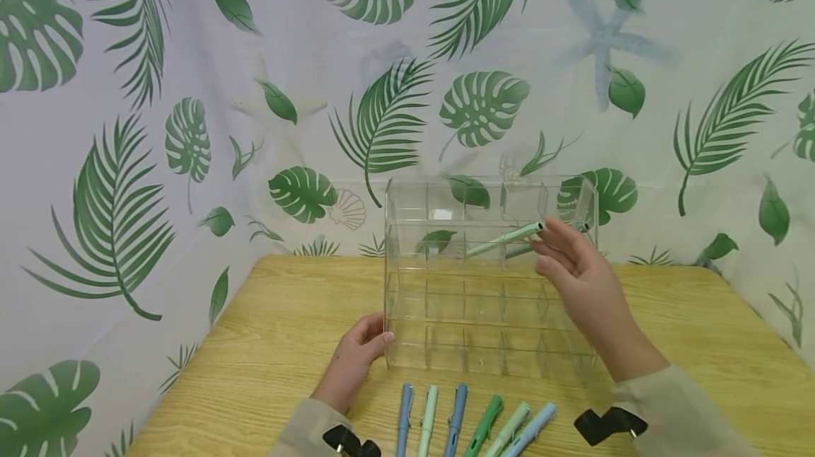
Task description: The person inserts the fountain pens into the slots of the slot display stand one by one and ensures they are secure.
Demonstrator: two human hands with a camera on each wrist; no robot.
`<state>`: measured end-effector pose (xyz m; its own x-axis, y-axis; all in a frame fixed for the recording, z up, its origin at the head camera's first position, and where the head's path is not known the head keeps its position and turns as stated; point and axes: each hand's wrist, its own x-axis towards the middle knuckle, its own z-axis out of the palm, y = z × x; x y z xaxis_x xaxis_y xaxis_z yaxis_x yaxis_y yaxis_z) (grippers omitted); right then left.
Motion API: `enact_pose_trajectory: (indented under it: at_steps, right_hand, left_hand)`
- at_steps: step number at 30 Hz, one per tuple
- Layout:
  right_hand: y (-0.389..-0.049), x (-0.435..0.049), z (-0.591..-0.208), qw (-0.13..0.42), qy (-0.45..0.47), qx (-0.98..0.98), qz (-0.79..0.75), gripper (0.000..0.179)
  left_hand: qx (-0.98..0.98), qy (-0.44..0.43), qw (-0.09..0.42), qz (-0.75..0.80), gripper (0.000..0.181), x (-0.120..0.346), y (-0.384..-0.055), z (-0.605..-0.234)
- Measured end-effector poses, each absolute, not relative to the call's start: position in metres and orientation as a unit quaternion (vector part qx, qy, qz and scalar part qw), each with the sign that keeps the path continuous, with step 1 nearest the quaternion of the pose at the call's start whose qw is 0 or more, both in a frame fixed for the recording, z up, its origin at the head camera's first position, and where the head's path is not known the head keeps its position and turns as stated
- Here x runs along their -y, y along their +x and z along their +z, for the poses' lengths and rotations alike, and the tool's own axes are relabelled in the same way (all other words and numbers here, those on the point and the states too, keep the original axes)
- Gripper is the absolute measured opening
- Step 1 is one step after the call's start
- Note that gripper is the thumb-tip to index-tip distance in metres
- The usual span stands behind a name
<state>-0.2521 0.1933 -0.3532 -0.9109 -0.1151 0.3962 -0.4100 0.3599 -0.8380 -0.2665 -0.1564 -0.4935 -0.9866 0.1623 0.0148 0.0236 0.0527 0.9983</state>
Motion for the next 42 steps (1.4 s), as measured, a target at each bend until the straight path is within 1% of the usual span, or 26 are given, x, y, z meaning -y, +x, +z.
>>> enact_pose_trajectory:
  at_steps: [20,34,42]
  right_hand:
    - [-0.221,-0.218,-0.375,0.167,0.208,0.806,0.529,0.053]
    - [-0.205,-0.233,-0.402,0.127,0.22,0.821,0.511,0.051]
    - [-0.2,-0.241,-0.416,0.11,0.221,0.832,0.497,0.045]
  left_hand:
    - [-0.727,0.058,0.055,0.682,0.048,0.158,-0.264,-0.495]
    - [-0.724,0.056,0.056,0.685,0.048,0.157,-0.268,-0.497]
    - [-0.723,0.06,0.054,0.686,0.048,0.157,-0.268,-0.496]
